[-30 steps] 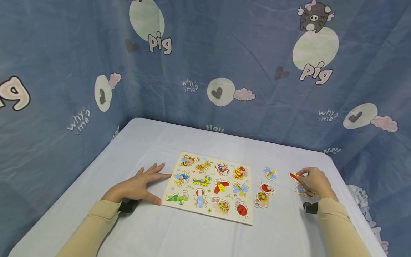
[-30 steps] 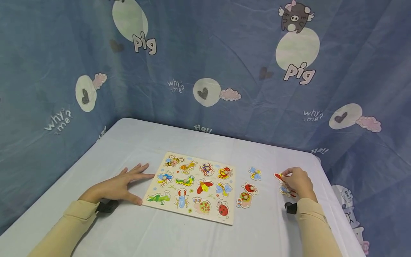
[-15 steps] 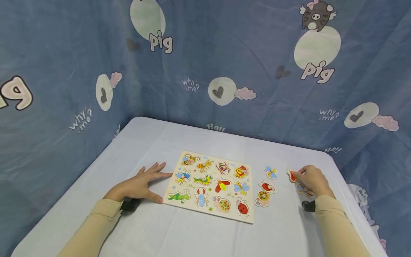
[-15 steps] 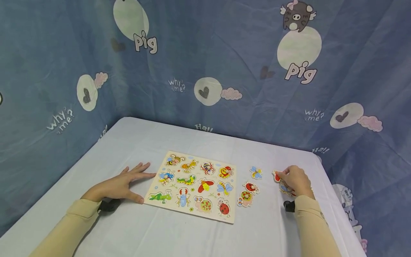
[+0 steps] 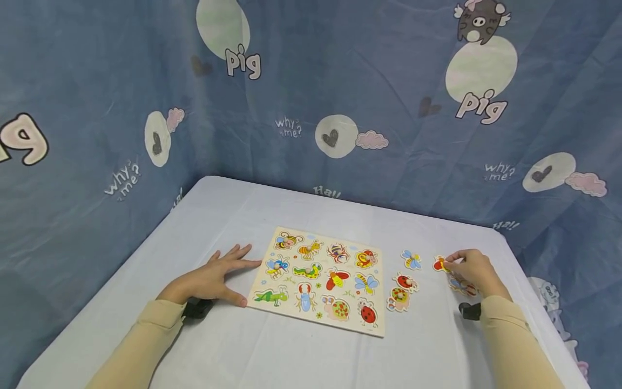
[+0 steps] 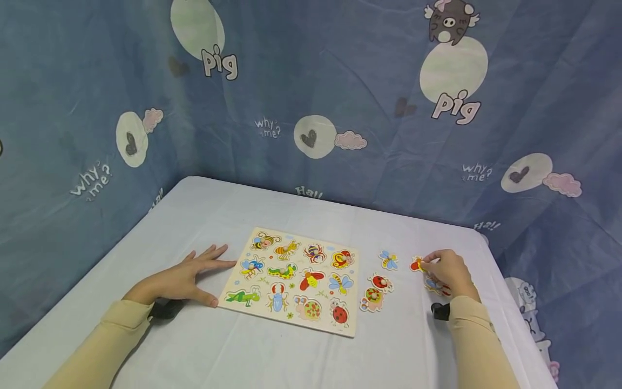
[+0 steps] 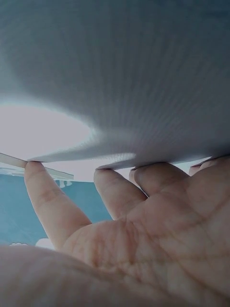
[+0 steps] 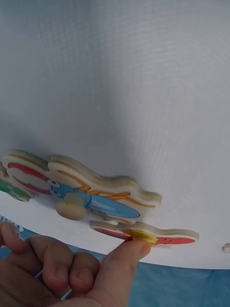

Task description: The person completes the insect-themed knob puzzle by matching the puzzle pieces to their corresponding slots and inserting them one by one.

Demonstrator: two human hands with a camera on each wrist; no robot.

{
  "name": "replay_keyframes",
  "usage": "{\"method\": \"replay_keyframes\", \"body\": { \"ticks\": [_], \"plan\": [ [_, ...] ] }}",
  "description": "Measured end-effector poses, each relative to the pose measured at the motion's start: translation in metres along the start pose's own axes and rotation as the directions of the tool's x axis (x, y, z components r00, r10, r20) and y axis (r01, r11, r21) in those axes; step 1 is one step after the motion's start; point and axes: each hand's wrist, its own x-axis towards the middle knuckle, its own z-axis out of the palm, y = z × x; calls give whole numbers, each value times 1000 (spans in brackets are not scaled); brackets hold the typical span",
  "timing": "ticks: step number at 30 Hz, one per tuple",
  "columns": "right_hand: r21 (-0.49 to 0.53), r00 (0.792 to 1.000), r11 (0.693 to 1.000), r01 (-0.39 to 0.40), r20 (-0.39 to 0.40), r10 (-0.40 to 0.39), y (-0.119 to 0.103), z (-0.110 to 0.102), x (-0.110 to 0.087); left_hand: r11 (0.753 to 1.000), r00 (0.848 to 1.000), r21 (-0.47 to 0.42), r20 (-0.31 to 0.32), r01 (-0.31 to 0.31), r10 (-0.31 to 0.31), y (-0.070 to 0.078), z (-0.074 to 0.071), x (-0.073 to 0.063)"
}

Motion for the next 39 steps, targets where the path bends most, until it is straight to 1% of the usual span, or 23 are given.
{"method": "replay_keyframes", "body": {
  "ticks": [2, 8, 13, 16, 20, 27, 34, 39],
  "plan": [
    [11, 1000, 1000, 6, -3, -6, 0, 1, 0, 1000, 1000, 2, -4, 4, -4, -1, 0, 0],
    [29, 1000, 1000, 13, -3, -13, 2, 3, 2, 1000, 1000, -3, -2, -12, 12, 1, 0, 0],
    [18, 999, 999, 32, -2, -32, 7, 4, 2, 1000, 1000, -4, 5, -25, 25, 2, 1, 0],
    [22, 999, 998, 52, -8, -52, 7, 6, 2, 1000, 1000, 2, 6, -15, 15, 1, 0, 0],
    [28, 997, 997, 75, -10, -75, 6, 9, 4, 1000, 1000, 13, 1, 3, -3, -2, -1, -2],
    [17, 997, 997, 72, -21, -71, 2, 8, 5, 1000, 1000, 13, -7, -11, 11, -2, -1, -3],
    [2, 993, 994, 107, -44, -107, -3, 6, 0, 1000, 1000, 8, -2, -10, 10, -1, -1, -2],
    [-10, 992, 993, 120, -44, -120, -8, 6, 0, 1000, 1000, -5, -5, -12, 12, -2, 0, -1]
  ]
}}
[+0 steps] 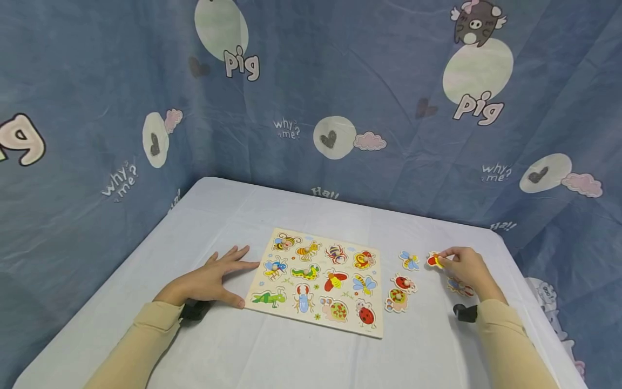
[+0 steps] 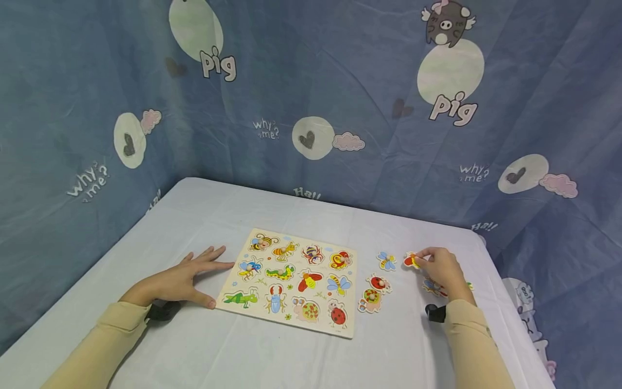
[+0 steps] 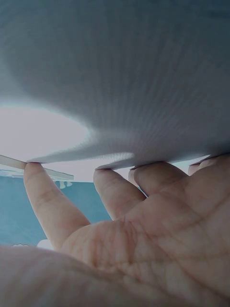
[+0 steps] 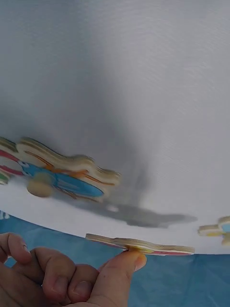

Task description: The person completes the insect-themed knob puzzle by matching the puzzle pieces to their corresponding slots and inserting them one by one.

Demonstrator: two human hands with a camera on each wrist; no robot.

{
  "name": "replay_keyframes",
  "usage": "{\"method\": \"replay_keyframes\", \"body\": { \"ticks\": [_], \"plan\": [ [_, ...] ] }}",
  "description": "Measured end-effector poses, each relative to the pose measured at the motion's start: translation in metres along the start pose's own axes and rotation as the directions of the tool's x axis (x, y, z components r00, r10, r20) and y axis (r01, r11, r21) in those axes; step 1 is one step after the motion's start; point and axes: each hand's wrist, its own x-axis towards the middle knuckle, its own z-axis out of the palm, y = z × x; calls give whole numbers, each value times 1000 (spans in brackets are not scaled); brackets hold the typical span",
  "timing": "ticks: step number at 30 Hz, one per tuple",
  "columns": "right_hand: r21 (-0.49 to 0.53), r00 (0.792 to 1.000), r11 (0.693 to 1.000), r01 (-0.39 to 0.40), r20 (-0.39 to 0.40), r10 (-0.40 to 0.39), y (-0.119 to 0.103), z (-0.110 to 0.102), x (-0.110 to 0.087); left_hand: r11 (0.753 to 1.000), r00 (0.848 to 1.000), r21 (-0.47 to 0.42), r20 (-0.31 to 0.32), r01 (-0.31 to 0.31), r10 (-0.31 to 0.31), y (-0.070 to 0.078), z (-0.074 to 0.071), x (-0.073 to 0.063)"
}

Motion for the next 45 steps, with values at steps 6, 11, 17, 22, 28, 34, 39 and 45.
{"method": "replay_keyframes", "body": {
  "ticks": [6, 11, 17, 22, 28, 34, 39, 45],
  "plan": [
    [-9, 999, 999, 37, -5, -37, -8, 2, -2, 1000, 1000, 6, 0, 4, -4, 0, 1, 1],
    [-11, 997, 997, 78, -14, -78, -17, 3, -4, 1000, 1000, 10, 3, 8, -8, 1, 1, 1],
    [-14, 992, 993, 121, -29, -121, -29, 6, -3, 1000, 1000, 9, 5, 19, -19, 2, 0, 1],
    [-19, 986, 987, 162, -40, -163, -39, 9, -5, 1000, 1000, 16, 5, 26, -26, 2, 1, 2],
    [-18, 980, 981, 195, -42, -195, -50, 13, -7, 1000, 1000, 16, 3, 17, -17, 3, 1, 1],
    [-18, 976, 977, 214, -43, -214, -60, 17, -8, 1000, 1000, 13, 0, 9, -9, 4, 1, 0],
    [-3, 970, 972, 237, -50, -237, -66, 20, -9, 1000, 1000, 4, 0, 2, -2, 4, 1, 0],
    [12, 962, 964, 267, -55, -266, -71, 22, -9, 1000, 1000, 2, 0, 3, -3, 5, 1, 0]
  ]
}}
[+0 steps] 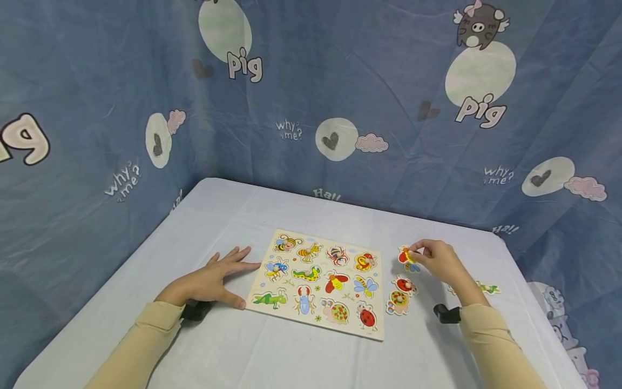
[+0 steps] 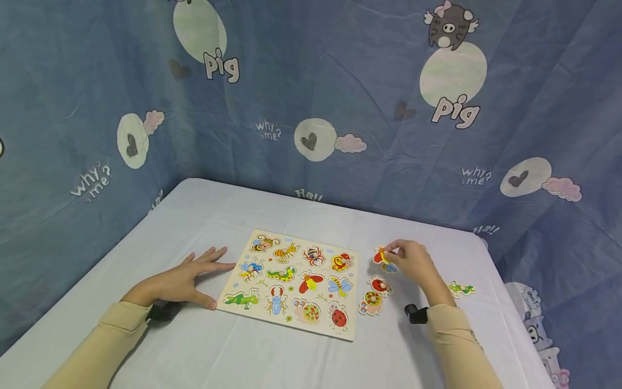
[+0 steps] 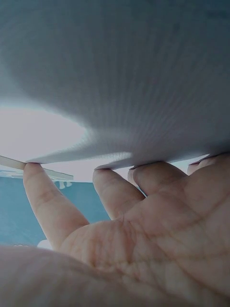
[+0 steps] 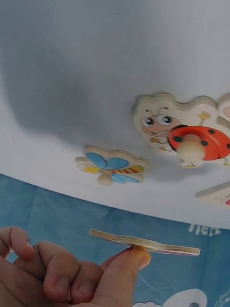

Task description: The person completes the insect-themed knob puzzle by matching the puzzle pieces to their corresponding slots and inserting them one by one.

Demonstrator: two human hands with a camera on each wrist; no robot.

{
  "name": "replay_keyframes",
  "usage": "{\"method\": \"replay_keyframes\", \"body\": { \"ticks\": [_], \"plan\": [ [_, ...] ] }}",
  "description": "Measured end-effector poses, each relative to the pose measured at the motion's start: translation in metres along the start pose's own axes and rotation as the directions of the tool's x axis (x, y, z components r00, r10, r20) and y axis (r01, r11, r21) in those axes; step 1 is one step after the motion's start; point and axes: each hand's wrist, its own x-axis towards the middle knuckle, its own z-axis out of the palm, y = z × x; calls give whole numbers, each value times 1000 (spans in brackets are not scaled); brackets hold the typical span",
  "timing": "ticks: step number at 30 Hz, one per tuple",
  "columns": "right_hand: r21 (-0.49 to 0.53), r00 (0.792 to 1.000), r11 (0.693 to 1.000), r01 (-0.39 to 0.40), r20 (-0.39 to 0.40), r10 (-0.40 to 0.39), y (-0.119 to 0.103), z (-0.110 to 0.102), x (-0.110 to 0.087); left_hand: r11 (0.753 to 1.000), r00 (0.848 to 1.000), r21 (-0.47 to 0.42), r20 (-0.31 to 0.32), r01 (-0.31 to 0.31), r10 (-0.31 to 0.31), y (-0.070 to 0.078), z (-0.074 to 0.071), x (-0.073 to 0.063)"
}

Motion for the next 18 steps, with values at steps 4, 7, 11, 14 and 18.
{"method": "replay_keyframes", "body": {
  "ticks": [4, 7, 11, 14, 18],
  "plan": [
    [6, 1000, 1000, 5, 5, -5, -4, 3, 0, 1000, 1000, -5, 0, 5, -5, 0, 0, 0],
    [10, 1000, 1000, 13, 14, -13, -9, 5, 0, 1000, 1000, -4, 0, 12, -12, -1, 0, 0],
    [10, 999, 1000, 27, 21, -27, -17, 9, 0, 1000, 1000, 3, -2, 23, -23, -3, 1, 0],
    [8, 999, 999, 35, 25, -35, -22, 13, -1, 1000, 1000, 5, -3, 25, -25, -4, 1, 1],
    [8, 998, 999, 48, 35, -48, -27, 17, -1, 1000, 1000, 10, -2, 21, -21, -5, 1, 1]
  ]
}}
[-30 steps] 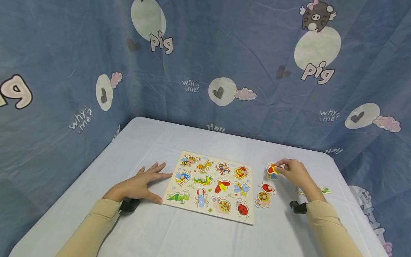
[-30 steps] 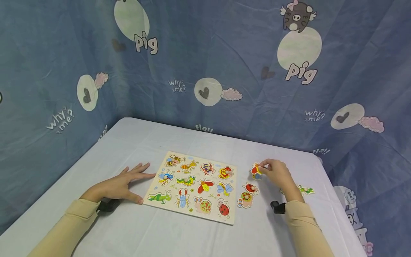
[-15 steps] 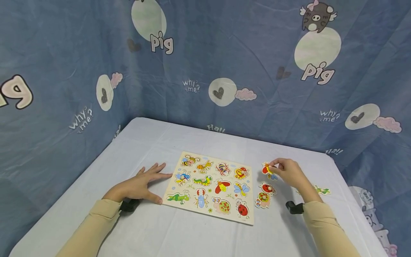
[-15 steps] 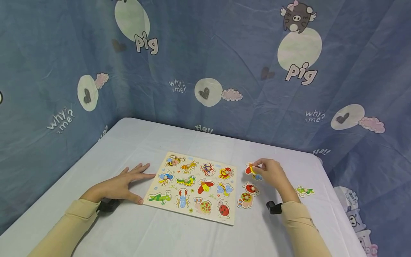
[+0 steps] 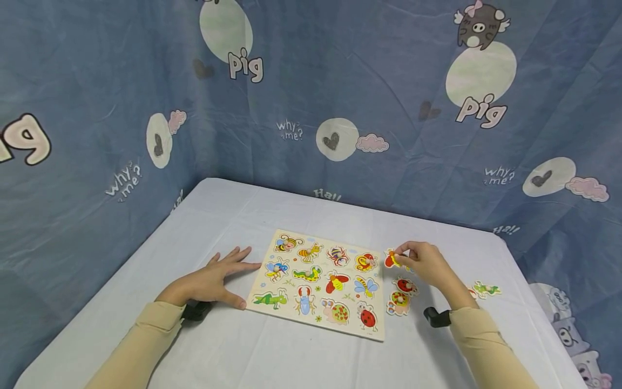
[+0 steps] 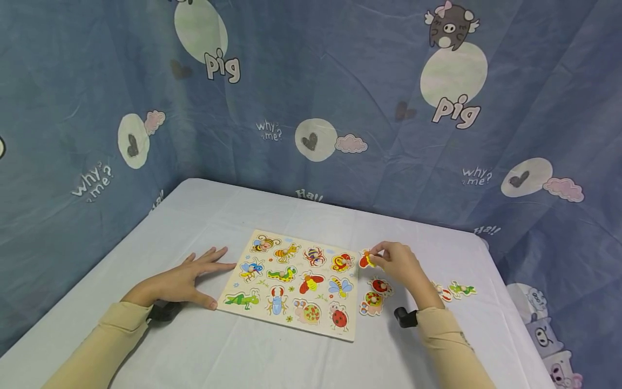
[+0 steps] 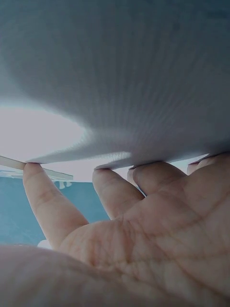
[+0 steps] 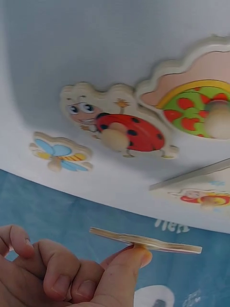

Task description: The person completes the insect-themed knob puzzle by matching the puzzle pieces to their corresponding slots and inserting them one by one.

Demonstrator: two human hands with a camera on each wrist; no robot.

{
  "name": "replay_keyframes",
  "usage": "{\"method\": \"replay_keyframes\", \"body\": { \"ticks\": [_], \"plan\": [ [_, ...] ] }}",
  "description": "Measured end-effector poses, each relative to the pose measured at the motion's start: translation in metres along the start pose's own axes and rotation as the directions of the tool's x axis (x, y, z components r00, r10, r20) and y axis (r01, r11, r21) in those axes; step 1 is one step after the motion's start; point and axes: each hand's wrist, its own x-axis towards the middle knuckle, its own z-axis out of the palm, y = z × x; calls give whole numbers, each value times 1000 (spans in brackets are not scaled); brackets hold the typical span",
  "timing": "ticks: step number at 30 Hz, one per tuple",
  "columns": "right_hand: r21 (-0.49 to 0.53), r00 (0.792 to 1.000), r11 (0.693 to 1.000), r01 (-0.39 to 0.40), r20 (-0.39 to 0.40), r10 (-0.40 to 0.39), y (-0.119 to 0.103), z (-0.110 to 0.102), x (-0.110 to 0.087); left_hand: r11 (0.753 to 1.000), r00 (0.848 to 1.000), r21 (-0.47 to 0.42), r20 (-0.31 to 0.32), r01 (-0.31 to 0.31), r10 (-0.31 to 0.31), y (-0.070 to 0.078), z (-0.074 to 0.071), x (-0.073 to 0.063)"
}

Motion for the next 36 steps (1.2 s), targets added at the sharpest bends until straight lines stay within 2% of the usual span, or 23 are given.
{"method": "replay_keyframes", "body": {
  "ticks": [16, 23, 36],
  "plan": [
    [7, 999, 1000, 5, 49, -6, -16, 16, 0, 1000, 1000, -2, -3, -18, 18, 3, 1, -2],
    [23, 997, 999, -23, 80, 21, -22, 21, 0, 1000, 1000, -10, -2, -22, 22, 7, -1, -2],
    [60, 997, 998, 21, 79, -25, -26, 34, 1, 1000, 1000, 1, -1, -25, 25, 5, -1, -2]
  ]
}}
